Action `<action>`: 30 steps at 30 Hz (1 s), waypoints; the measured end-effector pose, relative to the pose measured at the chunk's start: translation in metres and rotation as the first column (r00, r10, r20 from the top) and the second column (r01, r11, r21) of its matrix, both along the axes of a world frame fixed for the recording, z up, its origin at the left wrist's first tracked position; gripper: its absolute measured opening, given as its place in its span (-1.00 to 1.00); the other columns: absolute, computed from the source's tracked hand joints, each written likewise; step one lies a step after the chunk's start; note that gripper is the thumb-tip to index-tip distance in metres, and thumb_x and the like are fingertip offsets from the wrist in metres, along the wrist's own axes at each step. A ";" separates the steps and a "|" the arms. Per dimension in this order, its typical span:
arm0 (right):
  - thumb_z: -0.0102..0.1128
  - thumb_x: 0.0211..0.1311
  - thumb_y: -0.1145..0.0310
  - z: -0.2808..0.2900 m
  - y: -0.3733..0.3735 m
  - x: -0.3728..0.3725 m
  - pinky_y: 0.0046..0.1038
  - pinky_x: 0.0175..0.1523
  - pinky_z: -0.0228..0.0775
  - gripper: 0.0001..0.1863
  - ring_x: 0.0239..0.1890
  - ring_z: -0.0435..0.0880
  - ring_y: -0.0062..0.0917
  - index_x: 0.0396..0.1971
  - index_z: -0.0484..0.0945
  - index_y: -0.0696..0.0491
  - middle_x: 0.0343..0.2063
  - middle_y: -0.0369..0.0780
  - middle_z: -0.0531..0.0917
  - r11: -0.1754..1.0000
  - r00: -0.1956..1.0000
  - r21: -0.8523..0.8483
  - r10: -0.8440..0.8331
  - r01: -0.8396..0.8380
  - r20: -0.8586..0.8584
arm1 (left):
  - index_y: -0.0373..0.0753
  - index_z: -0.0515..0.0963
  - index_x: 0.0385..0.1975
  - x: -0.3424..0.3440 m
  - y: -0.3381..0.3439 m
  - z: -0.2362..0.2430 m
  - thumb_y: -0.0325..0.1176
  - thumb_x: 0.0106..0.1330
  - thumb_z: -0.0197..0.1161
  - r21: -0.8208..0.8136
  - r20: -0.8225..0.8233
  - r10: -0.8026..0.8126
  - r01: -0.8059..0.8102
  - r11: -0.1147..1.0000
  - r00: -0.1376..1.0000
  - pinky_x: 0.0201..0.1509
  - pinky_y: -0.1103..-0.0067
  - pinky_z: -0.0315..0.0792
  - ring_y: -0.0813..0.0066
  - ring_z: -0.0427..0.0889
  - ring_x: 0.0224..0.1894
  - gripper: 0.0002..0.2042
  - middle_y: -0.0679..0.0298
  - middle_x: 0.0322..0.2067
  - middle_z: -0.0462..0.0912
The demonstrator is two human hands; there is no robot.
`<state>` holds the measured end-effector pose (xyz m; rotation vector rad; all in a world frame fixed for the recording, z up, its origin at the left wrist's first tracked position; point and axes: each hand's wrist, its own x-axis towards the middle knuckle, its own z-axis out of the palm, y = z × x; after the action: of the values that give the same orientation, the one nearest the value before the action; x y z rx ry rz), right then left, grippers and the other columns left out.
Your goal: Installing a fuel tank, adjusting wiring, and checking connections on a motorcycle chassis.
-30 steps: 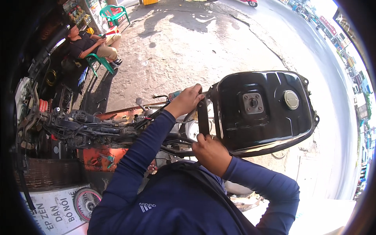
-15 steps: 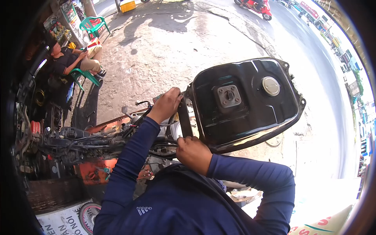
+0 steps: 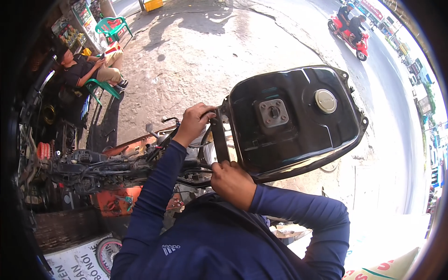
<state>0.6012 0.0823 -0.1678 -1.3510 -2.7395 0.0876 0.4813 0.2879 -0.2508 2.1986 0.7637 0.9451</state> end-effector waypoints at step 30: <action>0.05 0.06 0.53 0.019 -0.004 -0.022 -0.26 -0.16 0.47 -0.88 -0.24 0.55 -0.23 -0.37 0.48 0.20 -0.37 -0.10 0.51 0.883 0.915 -0.243 -0.393 0.402 0.087 | -0.25 0.59 -0.19 -0.038 -0.165 -0.021 -0.40 -0.02 0.41 -0.265 0.231 -0.115 0.177 0.948 0.966 -0.21 0.38 0.48 0.14 0.59 -0.32 -0.66 0.15 -0.35 0.60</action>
<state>0.5793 0.0787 -0.1487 -1.9739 -2.4757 0.4044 0.4429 0.1229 -0.2714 1.8424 0.5849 0.9159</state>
